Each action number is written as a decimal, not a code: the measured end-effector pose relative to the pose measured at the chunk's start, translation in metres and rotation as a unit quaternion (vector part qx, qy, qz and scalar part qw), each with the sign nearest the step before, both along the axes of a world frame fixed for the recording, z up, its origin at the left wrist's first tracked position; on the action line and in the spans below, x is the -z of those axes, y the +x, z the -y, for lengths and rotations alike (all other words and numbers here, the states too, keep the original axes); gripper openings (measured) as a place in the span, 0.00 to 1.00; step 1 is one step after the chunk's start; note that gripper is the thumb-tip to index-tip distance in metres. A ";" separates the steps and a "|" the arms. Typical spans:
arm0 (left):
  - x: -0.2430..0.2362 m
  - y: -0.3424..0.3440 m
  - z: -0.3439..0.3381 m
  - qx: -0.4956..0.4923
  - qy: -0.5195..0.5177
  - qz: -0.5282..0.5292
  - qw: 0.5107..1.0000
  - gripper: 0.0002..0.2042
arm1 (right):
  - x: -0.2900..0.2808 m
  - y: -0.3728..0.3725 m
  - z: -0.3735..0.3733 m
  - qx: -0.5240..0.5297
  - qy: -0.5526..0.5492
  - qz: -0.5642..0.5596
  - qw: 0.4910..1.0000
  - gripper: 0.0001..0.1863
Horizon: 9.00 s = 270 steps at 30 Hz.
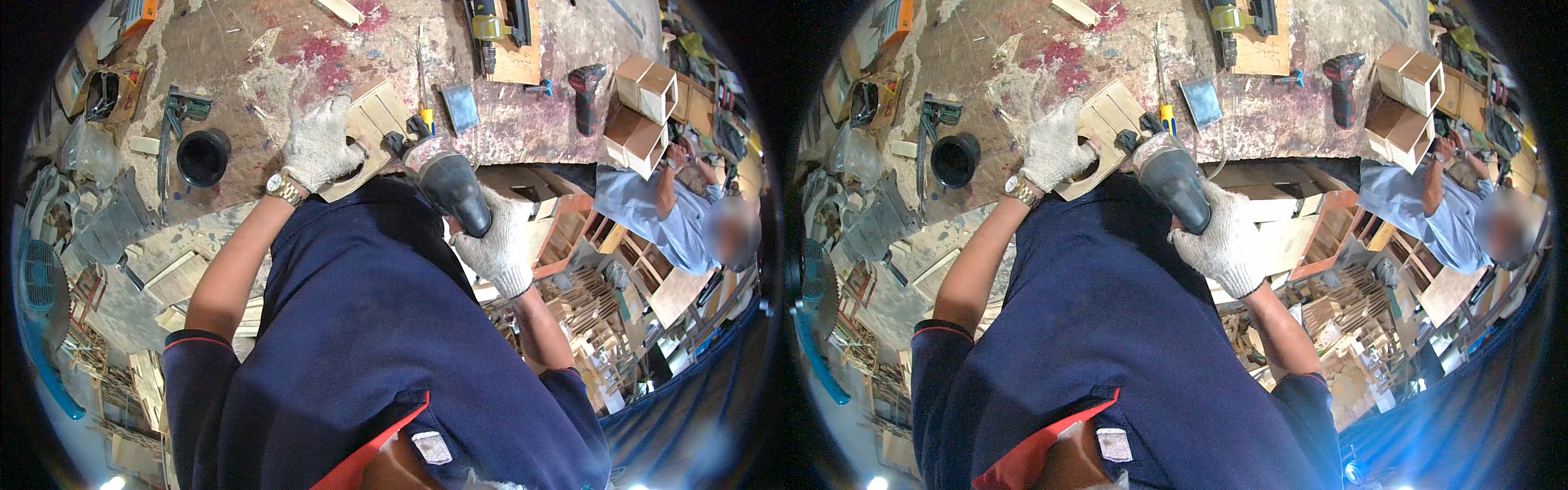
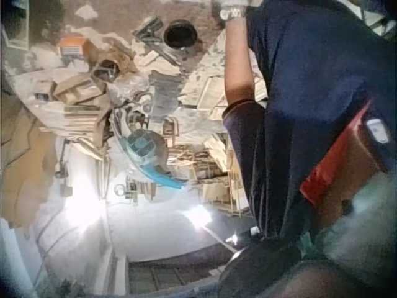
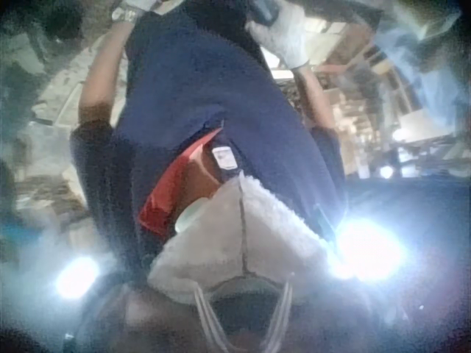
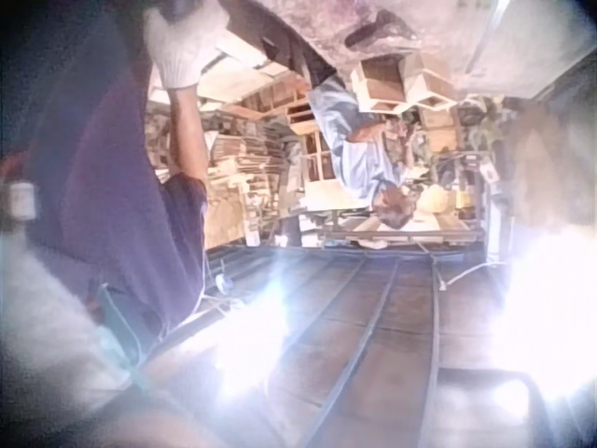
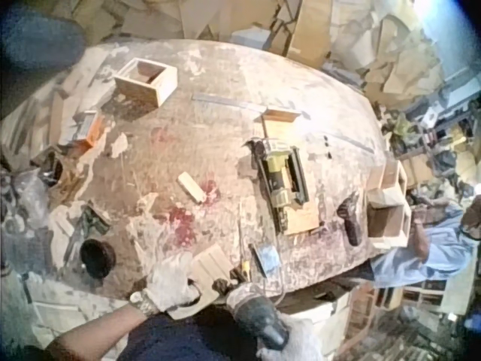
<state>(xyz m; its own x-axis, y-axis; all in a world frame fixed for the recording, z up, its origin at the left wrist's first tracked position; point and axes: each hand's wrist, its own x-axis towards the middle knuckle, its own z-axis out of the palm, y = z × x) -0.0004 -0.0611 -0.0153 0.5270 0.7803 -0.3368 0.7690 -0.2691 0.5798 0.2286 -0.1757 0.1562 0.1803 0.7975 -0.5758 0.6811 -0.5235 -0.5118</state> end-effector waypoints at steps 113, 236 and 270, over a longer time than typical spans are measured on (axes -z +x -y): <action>0.005 -0.003 -0.004 0.012 -0.058 0.000 0.998 0.38 | -0.008 -0.008 -0.056 -0.081 -0.086 0.033 0.992 0.27; -0.025 0.019 0.067 -0.051 0.056 -0.057 0.996 0.20 | 0.004 0.096 0.063 0.201 0.208 -0.078 0.954 0.10; -0.011 -0.059 0.025 -0.456 -0.095 0.447 0.764 0.25 | 0.280 0.258 0.092 0.605 0.210 -0.421 0.642 0.16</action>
<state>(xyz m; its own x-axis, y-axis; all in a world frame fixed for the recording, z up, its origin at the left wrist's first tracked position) -0.0592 -0.0861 -0.0047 -0.1205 0.9417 -0.3140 -0.1403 0.2970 0.9445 0.4870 -0.2679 -0.1240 0.5796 0.4836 -0.6559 -0.7057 -0.1047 -0.7008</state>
